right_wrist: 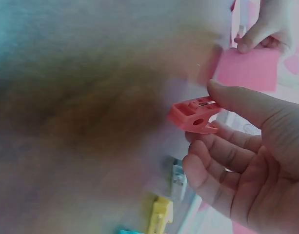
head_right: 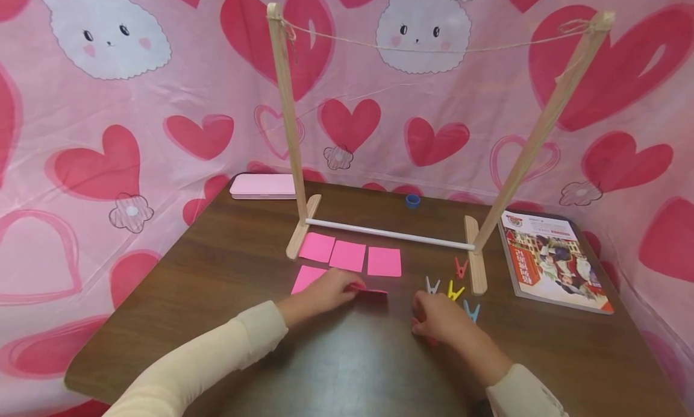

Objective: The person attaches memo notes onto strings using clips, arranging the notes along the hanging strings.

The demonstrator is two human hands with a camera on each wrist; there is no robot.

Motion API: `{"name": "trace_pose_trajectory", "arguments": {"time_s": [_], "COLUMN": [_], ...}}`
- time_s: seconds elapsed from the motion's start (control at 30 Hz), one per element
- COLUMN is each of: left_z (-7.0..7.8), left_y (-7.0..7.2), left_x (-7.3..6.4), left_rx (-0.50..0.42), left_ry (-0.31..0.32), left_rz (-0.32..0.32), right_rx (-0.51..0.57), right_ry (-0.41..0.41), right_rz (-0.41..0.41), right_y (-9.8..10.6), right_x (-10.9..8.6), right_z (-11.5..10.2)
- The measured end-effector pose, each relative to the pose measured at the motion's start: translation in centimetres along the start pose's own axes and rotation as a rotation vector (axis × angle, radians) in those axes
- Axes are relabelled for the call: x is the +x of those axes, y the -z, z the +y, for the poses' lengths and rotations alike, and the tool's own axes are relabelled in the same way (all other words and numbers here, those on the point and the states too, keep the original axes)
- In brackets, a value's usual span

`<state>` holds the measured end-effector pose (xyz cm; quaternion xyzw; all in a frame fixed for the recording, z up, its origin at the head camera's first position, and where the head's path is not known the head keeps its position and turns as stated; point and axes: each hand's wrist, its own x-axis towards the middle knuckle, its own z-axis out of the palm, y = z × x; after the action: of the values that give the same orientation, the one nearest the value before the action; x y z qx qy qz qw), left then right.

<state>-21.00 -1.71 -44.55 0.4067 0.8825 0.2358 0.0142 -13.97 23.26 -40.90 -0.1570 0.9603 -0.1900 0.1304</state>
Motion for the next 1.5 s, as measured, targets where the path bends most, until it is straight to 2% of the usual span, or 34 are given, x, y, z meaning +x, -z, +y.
{"name": "trace_pose_trajectory", "arguments": {"time_s": [0.13,0.27,0.33,0.5,0.6,0.8,1.0,1.1,1.27,1.5], "left_z": [-0.4,-0.2,-0.1,-0.1,0.0,-0.1,0.0,0.3,0.6,1.0], "left_y": [1.0,3.1,4.3,7.5,9.9,15.4,20.7,22.7,24.5,25.0], "left_x": [0.4,1.1,1.5,2.8,3.5,5.3,7.0,7.7,8.7,9.3], "left_rx": [-0.167,-0.355,-0.484,-0.876,-1.003,-1.102,-1.146,-1.21,-1.325,-1.398], "left_ry": [0.089,0.168,0.21,0.28,0.29,0.294,0.324,0.328,0.301,0.311], "left_rz": [0.14,0.251,0.298,0.411,0.499,0.704,0.852,0.912,0.982,0.994], "right_rx": [0.025,0.077,0.1,0.14,0.16,0.257,0.483,0.592,0.64,0.615], "right_ry": [0.077,0.137,0.156,0.183,0.194,0.17,0.124,0.118,0.136,0.205], "right_rz": [0.045,0.112,0.148,0.224,0.302,0.487,0.616,0.666,0.766,0.882], "right_y": [1.2,3.0,4.2,7.9,10.4,16.3,22.5,24.8,27.6,29.5], "right_x": [0.3,0.6,0.8,1.9,2.9,5.5,7.5,8.4,10.4,13.0], "right_z": [-0.5,-1.5,-2.2,-4.7,-6.5,-11.0,-15.5,-17.3,-19.9,-22.8]}}
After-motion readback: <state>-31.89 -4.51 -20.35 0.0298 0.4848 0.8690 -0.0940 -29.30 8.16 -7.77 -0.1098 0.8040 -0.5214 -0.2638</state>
